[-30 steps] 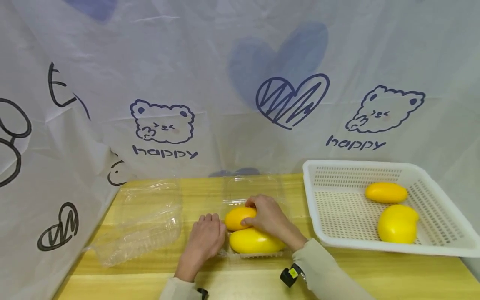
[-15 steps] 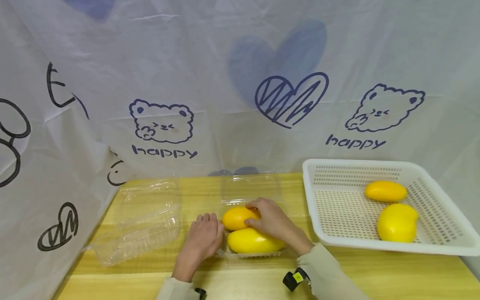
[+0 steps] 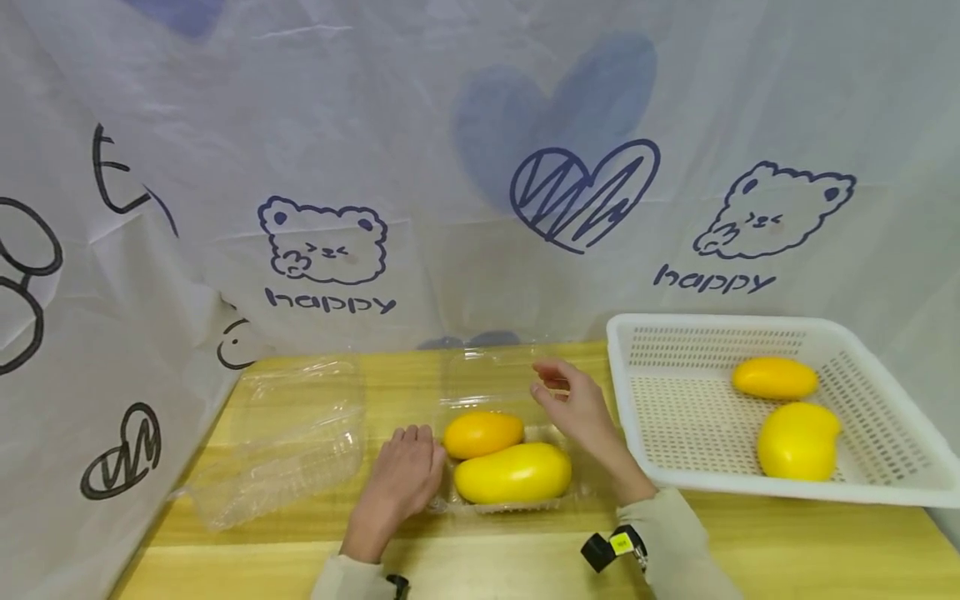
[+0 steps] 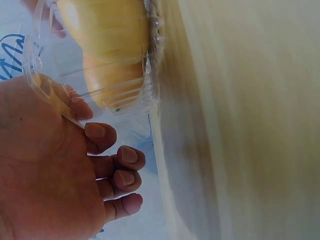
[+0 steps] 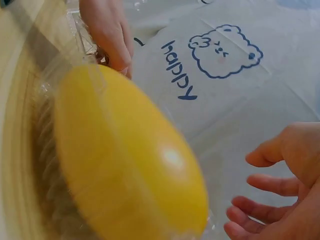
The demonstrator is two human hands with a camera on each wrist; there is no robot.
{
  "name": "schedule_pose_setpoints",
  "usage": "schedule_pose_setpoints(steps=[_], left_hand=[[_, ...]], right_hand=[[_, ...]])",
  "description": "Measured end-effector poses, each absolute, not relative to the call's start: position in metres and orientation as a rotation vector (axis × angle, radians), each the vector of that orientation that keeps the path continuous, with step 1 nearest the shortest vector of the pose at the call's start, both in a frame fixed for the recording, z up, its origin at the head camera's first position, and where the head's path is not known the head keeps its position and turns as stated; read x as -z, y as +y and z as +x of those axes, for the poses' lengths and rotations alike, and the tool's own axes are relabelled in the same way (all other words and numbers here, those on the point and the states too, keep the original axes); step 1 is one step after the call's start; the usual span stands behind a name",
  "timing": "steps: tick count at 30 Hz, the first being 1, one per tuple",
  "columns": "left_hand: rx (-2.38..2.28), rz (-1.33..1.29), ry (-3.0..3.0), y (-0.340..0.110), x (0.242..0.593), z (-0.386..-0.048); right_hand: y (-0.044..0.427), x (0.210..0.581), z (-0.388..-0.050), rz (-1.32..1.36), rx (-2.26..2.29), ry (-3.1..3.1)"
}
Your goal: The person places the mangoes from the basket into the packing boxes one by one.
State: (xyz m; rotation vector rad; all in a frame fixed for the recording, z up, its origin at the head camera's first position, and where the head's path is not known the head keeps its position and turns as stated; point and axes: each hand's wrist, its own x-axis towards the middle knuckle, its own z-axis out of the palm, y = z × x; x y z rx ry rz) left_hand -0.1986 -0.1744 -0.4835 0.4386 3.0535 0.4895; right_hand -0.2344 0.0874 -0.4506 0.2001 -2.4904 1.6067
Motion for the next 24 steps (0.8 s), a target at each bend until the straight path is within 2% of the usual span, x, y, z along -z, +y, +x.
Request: schedule_pose_setpoints(steps=[19, 24], left_hand=[[-0.527, 0.455, 3.05, -0.184, 0.479, -0.196], [-0.517, 0.455, 3.047, -0.185, 0.48, -0.197]], right_hand=[[0.091, 0.47, -0.244, -0.263, -1.883, -2.472], [0.092, 0.477, -0.249, -0.302, -2.001, -2.448]])
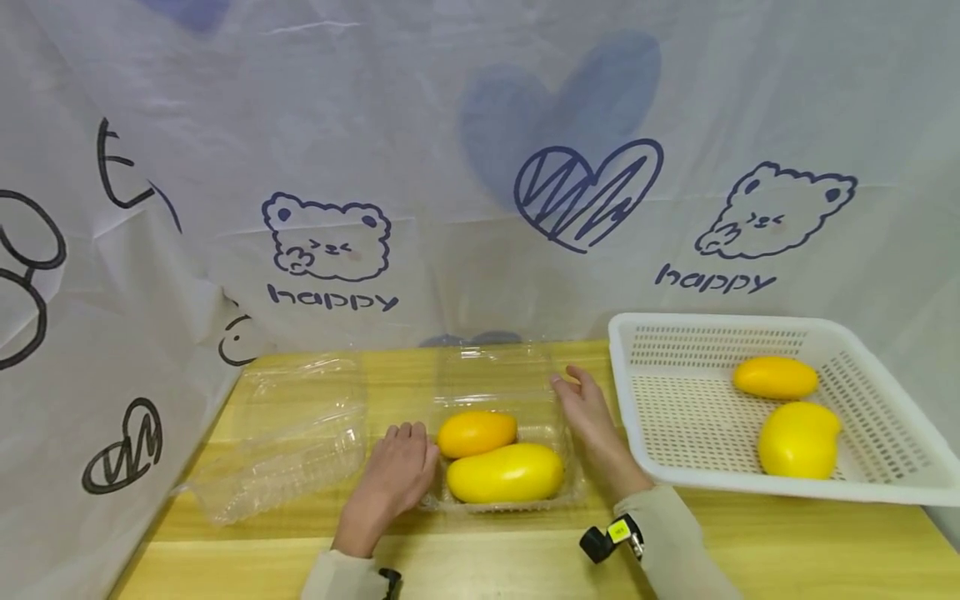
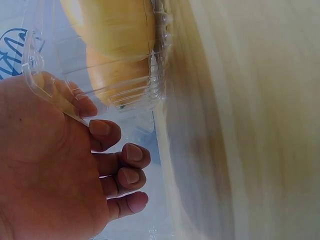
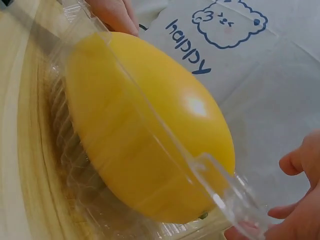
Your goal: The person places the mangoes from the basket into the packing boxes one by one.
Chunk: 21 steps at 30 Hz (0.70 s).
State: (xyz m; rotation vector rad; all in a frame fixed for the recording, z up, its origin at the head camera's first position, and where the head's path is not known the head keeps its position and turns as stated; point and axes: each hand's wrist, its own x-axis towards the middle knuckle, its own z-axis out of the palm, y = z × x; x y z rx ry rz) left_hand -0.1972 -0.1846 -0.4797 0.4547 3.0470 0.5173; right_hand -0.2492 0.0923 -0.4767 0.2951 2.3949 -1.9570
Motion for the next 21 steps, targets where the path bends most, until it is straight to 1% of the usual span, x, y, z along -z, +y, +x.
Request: schedule_pose_setpoints(steps=[15, 21], left_hand=[[-0.5, 0.458, 3.022, -0.186, 0.4813, -0.1998], [-0.484, 0.461, 3.031, -0.1849, 0.4809, -0.1984]], right_hand=[[0.0857, 0.4826, -0.2568, 0.343, 2.161, 2.121], [0.0874, 0.4865, -0.2578, 0.35, 2.257, 2.107]])
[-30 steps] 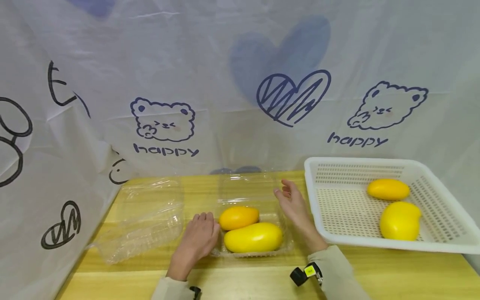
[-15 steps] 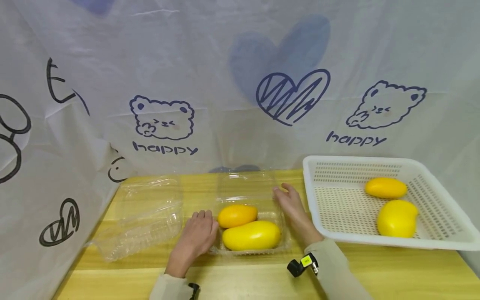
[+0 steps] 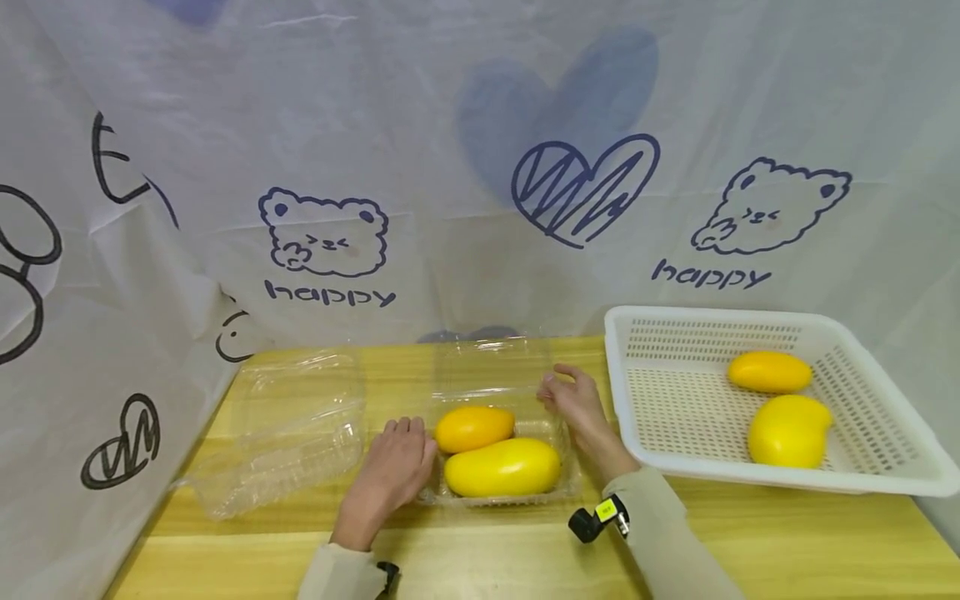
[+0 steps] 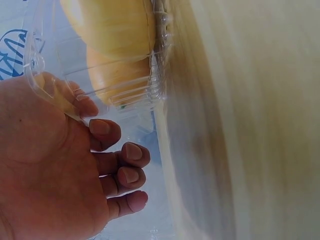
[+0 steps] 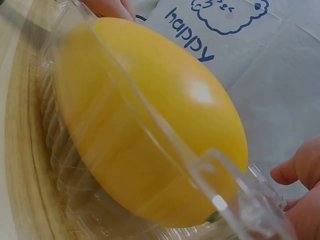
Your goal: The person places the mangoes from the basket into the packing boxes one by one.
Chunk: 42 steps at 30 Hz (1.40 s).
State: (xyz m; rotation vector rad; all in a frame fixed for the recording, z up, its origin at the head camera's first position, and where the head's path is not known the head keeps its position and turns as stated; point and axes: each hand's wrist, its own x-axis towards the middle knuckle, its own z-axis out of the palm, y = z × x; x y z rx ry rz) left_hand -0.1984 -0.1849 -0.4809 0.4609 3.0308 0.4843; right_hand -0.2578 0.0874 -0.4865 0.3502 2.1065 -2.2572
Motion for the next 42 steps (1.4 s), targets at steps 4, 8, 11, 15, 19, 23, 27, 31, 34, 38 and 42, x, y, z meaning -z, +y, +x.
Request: schedule_pose_setpoints(steps=[4, 8, 11, 15, 19, 23, 27, 31, 34, 38, 42], left_hand=[[-0.482, 0.473, 3.051, -0.184, 0.481, -0.198], [-0.491, 0.469, 3.052, -0.183, 0.482, -0.198], [-0.483, 0.46, 3.05, -0.184, 0.482, -0.198], [-0.483, 0.465, 3.044, -0.184, 0.483, -0.197], [-0.525, 0.456, 3.028, -0.185, 0.482, -0.196], [-0.54, 0.449, 3.024, -0.184, 0.481, -0.197], [-0.544, 0.453, 3.021, -0.181, 0.483, -0.201], [-0.541, 0.452, 3.025, -0.181, 0.483, -0.204], [-0.545, 0.447, 3.022, -0.18, 0.483, -0.207], [-0.55, 0.439, 3.027, -0.178, 0.484, -0.211], [-0.553, 0.416, 3.028, -0.177, 0.485, -0.215]], right_hand=[[0.088, 0.488, -0.258, 0.36, 2.333, 2.083], [0.087, 0.488, -0.258, 0.364, 2.354, 2.103], [0.085, 0.488, -0.258, 0.35, 2.364, 2.141], [0.084, 0.486, -0.257, 0.324, 2.368, 2.219], [0.083, 0.481, -0.257, 0.239, 2.363, 2.273], [0.084, 0.474, -0.257, 0.176, 2.336, 2.323], [0.087, 0.471, -0.256, 0.143, 2.312, 2.367], [0.086, 0.469, -0.255, 0.114, 2.295, 2.42], [0.086, 0.467, -0.254, 0.094, 2.269, 2.485], [0.087, 0.466, -0.254, 0.031, 2.236, 2.576], [0.087, 0.466, -0.251, -0.041, 2.148, 2.699]])
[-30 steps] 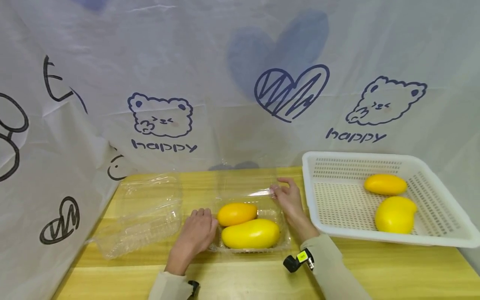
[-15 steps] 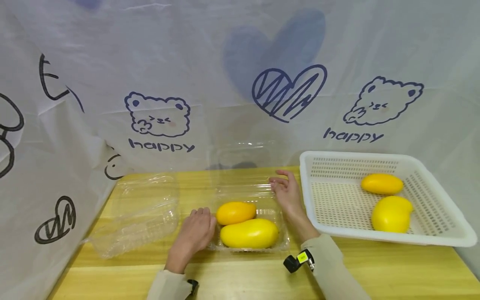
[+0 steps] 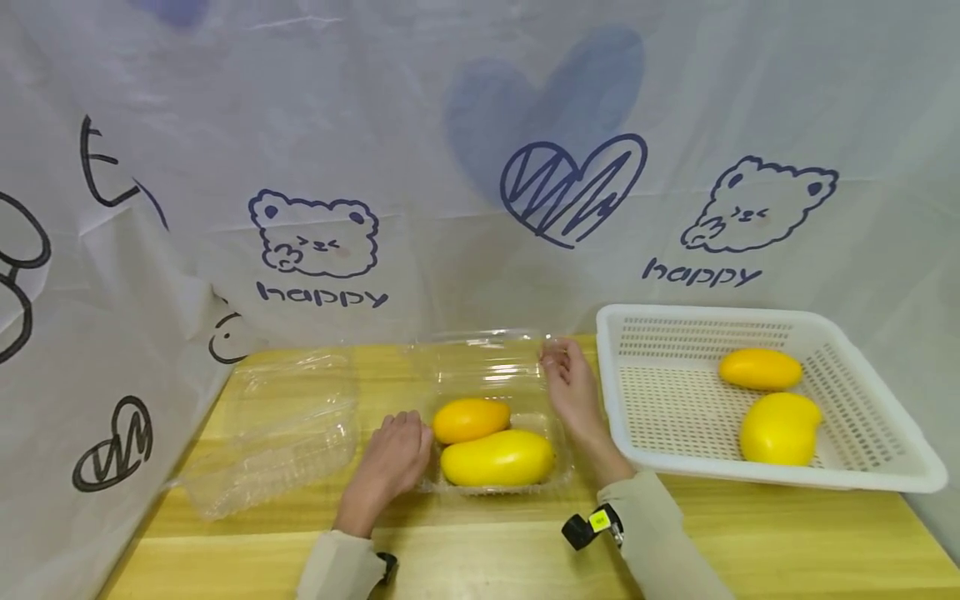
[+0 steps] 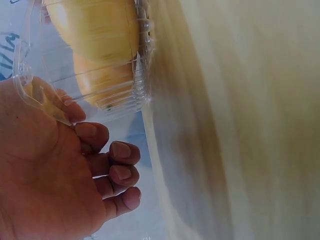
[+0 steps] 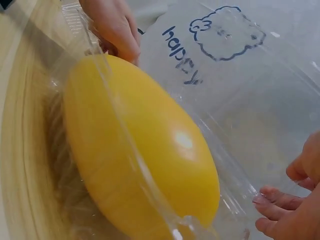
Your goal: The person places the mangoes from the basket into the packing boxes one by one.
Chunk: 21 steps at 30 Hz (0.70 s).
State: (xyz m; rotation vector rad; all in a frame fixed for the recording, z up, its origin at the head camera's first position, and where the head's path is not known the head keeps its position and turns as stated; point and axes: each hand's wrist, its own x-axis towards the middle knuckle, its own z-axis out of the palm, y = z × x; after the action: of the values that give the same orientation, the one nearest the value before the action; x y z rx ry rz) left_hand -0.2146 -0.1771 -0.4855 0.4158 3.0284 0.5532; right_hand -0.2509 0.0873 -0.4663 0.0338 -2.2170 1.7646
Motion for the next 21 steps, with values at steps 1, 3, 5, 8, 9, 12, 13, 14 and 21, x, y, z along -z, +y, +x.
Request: schedule_pose_setpoints(steps=[1, 3, 5, 8, 9, 12, 13, 14, 21], left_hand=[[-0.553, 0.411, 3.028, -0.177, 0.486, -0.216], [-0.549, 0.406, 3.032, -0.177, 0.486, -0.218], [-0.545, 0.408, 3.043, -0.176, 0.487, -0.22], [-0.555, 0.43, 3.065, -0.177, 0.488, -0.224], [-0.556, 0.438, 3.07, -0.177, 0.488, -0.225], [-0.586, 0.466, 3.083, -0.178, 0.489, -0.228], [-0.593, 0.472, 3.085, -0.178, 0.489, -0.229], [-0.606, 0.471, 3.081, -0.177, 0.49, -0.231], [-0.593, 0.421, 3.058, -0.177, 0.488, -0.242]], right_hand=[[0.088, 0.466, -0.25, 0.043, -1.737, -2.238], [0.089, 0.466, -0.246, 0.076, -1.691, -2.274], [0.09, 0.465, -0.242, 0.128, -1.666, -2.299], [0.091, 0.464, -0.236, 0.211, -1.654, -2.309], [0.091, 0.464, -0.234, 0.237, -1.639, -2.311], [0.092, 0.465, -0.228, 0.292, -1.584, -2.311], [0.092, 0.465, -0.225, 0.302, -1.563, -2.319], [0.092, 0.466, -0.222, 0.31, -1.54, -2.327], [0.093, 0.471, -0.206, 0.329, -1.408, -2.388]])
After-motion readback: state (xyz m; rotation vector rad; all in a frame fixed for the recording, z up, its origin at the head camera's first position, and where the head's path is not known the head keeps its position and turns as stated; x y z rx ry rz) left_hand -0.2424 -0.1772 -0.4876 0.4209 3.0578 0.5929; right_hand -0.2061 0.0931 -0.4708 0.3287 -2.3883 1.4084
